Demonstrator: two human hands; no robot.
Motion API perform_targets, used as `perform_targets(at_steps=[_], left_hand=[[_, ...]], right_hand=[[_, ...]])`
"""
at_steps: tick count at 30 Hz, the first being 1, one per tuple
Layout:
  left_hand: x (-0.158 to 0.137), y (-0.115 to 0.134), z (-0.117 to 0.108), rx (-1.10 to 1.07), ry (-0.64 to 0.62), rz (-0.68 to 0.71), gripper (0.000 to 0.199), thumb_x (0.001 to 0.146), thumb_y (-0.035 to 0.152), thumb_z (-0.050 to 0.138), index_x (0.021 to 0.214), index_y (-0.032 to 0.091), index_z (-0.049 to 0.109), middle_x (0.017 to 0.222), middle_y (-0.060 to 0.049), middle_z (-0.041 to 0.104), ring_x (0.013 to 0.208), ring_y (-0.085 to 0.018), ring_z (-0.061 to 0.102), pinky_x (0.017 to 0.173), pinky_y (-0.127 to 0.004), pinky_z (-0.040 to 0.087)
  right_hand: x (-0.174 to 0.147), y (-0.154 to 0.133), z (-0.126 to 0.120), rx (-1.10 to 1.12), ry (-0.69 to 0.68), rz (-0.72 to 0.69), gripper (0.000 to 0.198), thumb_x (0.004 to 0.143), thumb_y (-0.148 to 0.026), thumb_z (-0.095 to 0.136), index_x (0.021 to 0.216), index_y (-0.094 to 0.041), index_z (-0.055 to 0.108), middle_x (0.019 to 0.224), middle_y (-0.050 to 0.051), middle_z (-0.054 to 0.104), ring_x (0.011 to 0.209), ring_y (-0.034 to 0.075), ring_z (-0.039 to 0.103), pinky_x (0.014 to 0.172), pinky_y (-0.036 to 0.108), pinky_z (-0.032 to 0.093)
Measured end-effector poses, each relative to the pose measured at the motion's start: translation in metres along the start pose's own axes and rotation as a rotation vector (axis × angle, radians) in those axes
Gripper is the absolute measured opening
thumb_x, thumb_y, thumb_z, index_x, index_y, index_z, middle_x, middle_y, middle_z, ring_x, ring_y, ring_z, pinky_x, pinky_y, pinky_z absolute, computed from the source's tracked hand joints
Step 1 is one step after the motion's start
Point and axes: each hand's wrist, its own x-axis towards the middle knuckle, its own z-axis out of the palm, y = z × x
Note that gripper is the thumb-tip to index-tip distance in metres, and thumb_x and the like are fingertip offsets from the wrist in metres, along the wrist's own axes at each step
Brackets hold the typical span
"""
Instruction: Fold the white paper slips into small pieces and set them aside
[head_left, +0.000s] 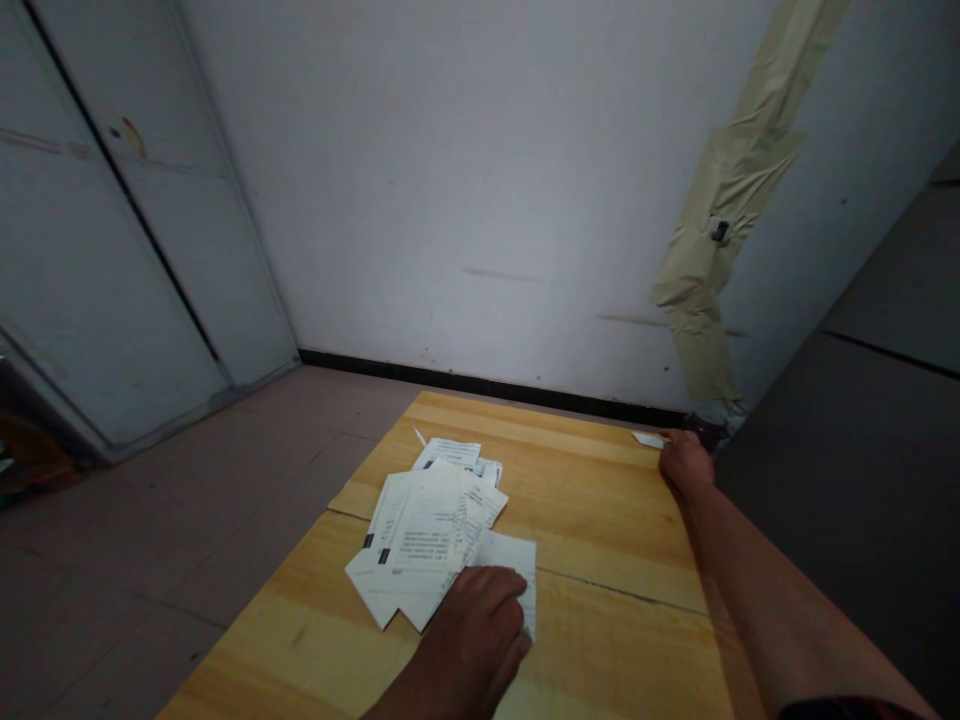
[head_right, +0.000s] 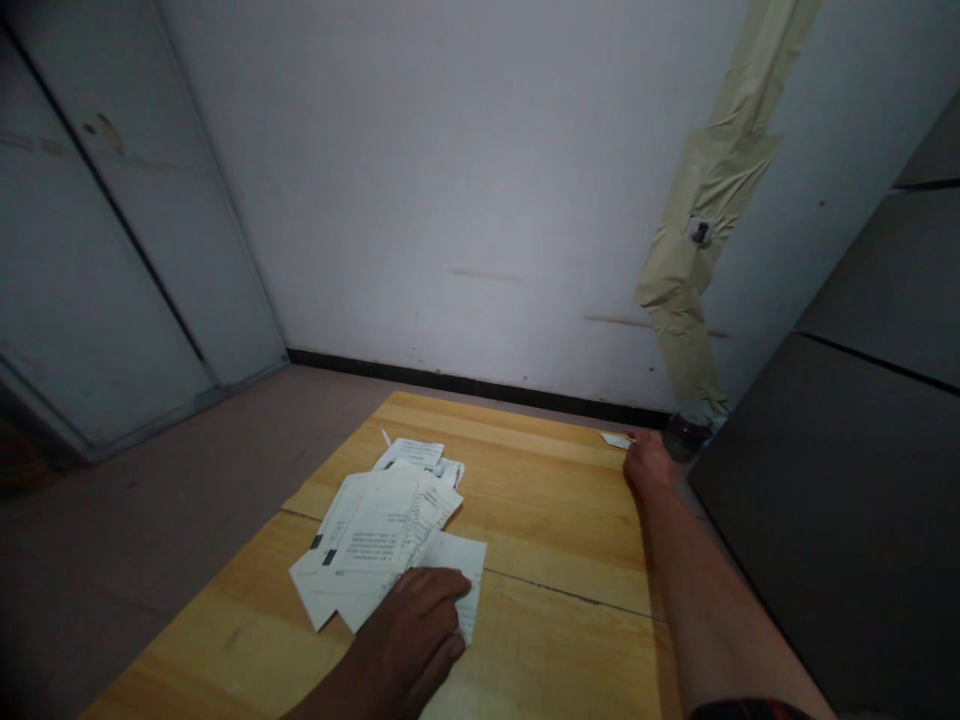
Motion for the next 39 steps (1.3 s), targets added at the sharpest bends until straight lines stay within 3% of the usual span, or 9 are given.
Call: perform_targets(at_steps=[6,11,16,20,23,28,30,35,39], left_hand=[[0.000,0.000,0.000,-0.023,0.012,-0.007,0.011,0.090,0.013,0.048,0.084,0.020,0.054,0.108,-0.006,0.066,0.100,-0.021,0.061,0.090,-0.039,0.050],[-0.002,-0.001,0.003,-0.032,0.010,-0.029,0.009,0.086,0.012,0.052,0.081,0.020,0.054,0.106,-0.006,0.066,0.098,-0.022,0.060,0.089,-0.041,0.049],[-0.004,0.003,-0.002,-0.091,-0.012,-0.072,0.021,0.067,0.012,0.065,0.085,0.020,0.057,0.111,-0.008,0.065,0.102,-0.026,0.058,0.091,-0.044,0.049],[-0.004,0.002,-0.002,-0.124,0.014,-0.069,0.031,0.064,0.001,0.054,0.086,0.020,0.061,0.113,-0.007,0.065,0.106,-0.023,0.058,0.094,-0.041,0.049],[-0.001,-0.001,0.001,-0.125,0.052,-0.059,0.031,0.072,-0.002,0.049,0.088,0.019,0.064,0.104,-0.007,0.068,0.097,-0.020,0.062,0.087,-0.035,0.053],[0.004,-0.002,0.001,-0.104,0.131,-0.059,0.028,0.074,-0.002,0.049,0.082,0.019,0.066,0.095,-0.006,0.070,0.090,-0.019,0.063,0.081,-0.032,0.054],[0.006,0.001,-0.001,-0.097,0.129,-0.055,0.026,0.076,-0.001,0.049,0.081,0.019,0.065,0.090,-0.005,0.069,0.087,-0.019,0.063,0.079,-0.032,0.053],[0.006,0.006,-0.003,-0.069,0.064,-0.035,0.017,0.076,0.003,0.055,0.072,0.018,0.062,0.076,-0.003,0.066,0.076,-0.017,0.061,0.070,-0.030,0.049],[0.004,0.004,-0.003,-0.068,0.022,-0.003,0.018,0.074,0.005,0.058,0.079,0.020,0.066,0.084,-0.002,0.069,0.082,-0.018,0.062,0.075,-0.032,0.048]], right_hand=[[-0.013,-0.012,-0.015,0.030,0.036,-0.046,0.043,0.076,-0.008,0.043,0.112,-0.010,0.067,0.119,0.017,0.063,0.116,0.026,0.056,0.099,0.033,0.043],[-0.065,-0.049,-0.017,0.117,0.052,-0.174,0.037,0.081,-0.014,0.042,0.109,-0.015,0.066,0.128,0.014,0.060,0.121,0.023,0.054,0.103,0.037,0.043],[-0.151,-0.110,-0.029,0.386,-0.242,-0.466,0.023,0.084,-0.026,0.051,0.094,-0.019,0.071,0.111,0.012,0.069,0.105,0.024,0.063,0.094,0.037,0.049],[-0.203,-0.142,-0.048,0.514,-0.458,-0.387,0.023,0.083,-0.023,0.049,0.088,-0.019,0.071,0.090,0.007,0.073,0.085,0.021,0.067,0.079,0.031,0.052],[-0.225,-0.152,-0.060,0.534,-0.498,-0.350,0.026,0.077,-0.017,0.047,0.085,-0.020,0.071,0.088,0.005,0.072,0.085,0.020,0.065,0.079,0.031,0.050],[-0.253,-0.166,-0.074,0.527,-0.455,-0.396,0.045,0.063,-0.008,0.049,0.101,-0.021,0.071,0.107,0.008,0.071,0.101,0.023,0.062,0.091,0.035,0.047],[-0.265,-0.173,-0.075,0.492,-0.436,-0.470,0.046,0.065,-0.007,0.049,0.103,-0.023,0.070,0.111,0.007,0.070,0.103,0.023,0.061,0.091,0.034,0.045],[-0.283,-0.173,-0.065,0.230,-0.343,-0.478,0.027,0.072,-0.004,0.046,0.080,-0.021,0.066,0.082,0.006,0.069,0.079,0.022,0.060,0.074,0.031,0.043],[-0.277,-0.156,-0.061,0.227,-0.292,-0.468,0.026,0.064,-0.001,0.045,0.071,-0.021,0.060,0.076,0.004,0.065,0.077,0.021,0.057,0.070,0.029,0.041]])
